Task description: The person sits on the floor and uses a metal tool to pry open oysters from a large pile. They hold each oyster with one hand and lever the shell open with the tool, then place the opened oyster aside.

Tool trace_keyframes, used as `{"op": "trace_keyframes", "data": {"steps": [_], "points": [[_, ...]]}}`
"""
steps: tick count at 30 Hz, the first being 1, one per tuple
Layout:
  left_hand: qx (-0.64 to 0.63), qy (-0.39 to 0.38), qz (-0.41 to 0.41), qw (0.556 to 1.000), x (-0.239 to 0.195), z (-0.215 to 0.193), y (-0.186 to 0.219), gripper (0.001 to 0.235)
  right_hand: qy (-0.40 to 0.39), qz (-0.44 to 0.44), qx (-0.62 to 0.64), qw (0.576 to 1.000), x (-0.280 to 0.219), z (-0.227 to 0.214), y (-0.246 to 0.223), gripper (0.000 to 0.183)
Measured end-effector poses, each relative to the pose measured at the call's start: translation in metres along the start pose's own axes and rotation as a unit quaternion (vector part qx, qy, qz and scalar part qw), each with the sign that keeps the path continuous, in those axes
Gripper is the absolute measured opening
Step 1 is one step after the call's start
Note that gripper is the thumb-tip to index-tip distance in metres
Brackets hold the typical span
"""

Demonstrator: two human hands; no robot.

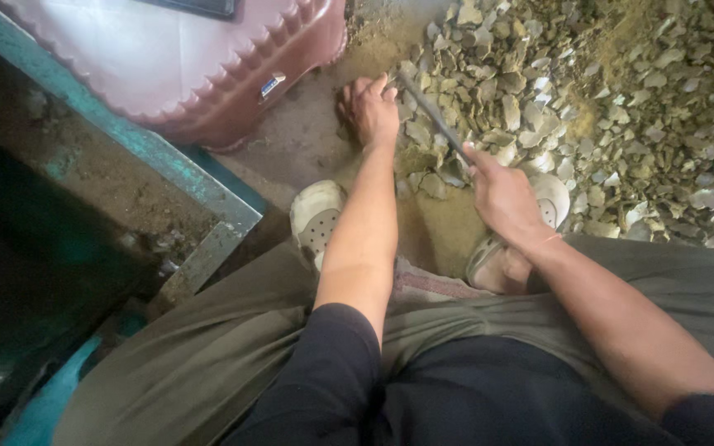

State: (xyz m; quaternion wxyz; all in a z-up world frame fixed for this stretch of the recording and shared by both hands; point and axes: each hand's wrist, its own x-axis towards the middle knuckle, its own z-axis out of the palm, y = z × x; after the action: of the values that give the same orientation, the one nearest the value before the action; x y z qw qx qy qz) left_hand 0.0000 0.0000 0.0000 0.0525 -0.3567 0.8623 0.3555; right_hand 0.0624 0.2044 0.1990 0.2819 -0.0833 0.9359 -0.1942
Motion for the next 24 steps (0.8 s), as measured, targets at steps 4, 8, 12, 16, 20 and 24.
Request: {"op": "trace_keyframes", "data": {"steps": [4,8,12,16,20,24], "points": [[-0.003,0.042,0.035,0.999,0.000,0.001,0.000,0.029,0.052,-0.064,0.019,0.996,-0.001,-0.001,0.000,0.040],[0.002,0.044,0.043,0.998,-0.005,0.004,-0.003,0.031,0.044,-0.033,0.029,0.998,-0.004,-0.006,0.002,0.038],[0.010,0.047,0.075,0.996,0.000,0.002,-0.008,0.033,0.071,-0.040,0.014,0.997,0.000,-0.008,-0.004,0.038],[0.007,0.049,0.088,0.995,-0.002,0.011,-0.006,0.037,0.059,-0.013,0.002,0.998,0.005,-0.020,-0.002,0.036],[-0.029,0.103,0.118,0.987,0.008,0.019,0.001,0.037,0.088,-0.004,0.020,0.996,0.002,-0.025,-0.007,0.037],[-0.084,0.054,0.166,0.981,0.015,0.020,0.008,0.023,0.071,0.002,-0.020,0.997,0.009,-0.031,-0.001,0.036]]}}
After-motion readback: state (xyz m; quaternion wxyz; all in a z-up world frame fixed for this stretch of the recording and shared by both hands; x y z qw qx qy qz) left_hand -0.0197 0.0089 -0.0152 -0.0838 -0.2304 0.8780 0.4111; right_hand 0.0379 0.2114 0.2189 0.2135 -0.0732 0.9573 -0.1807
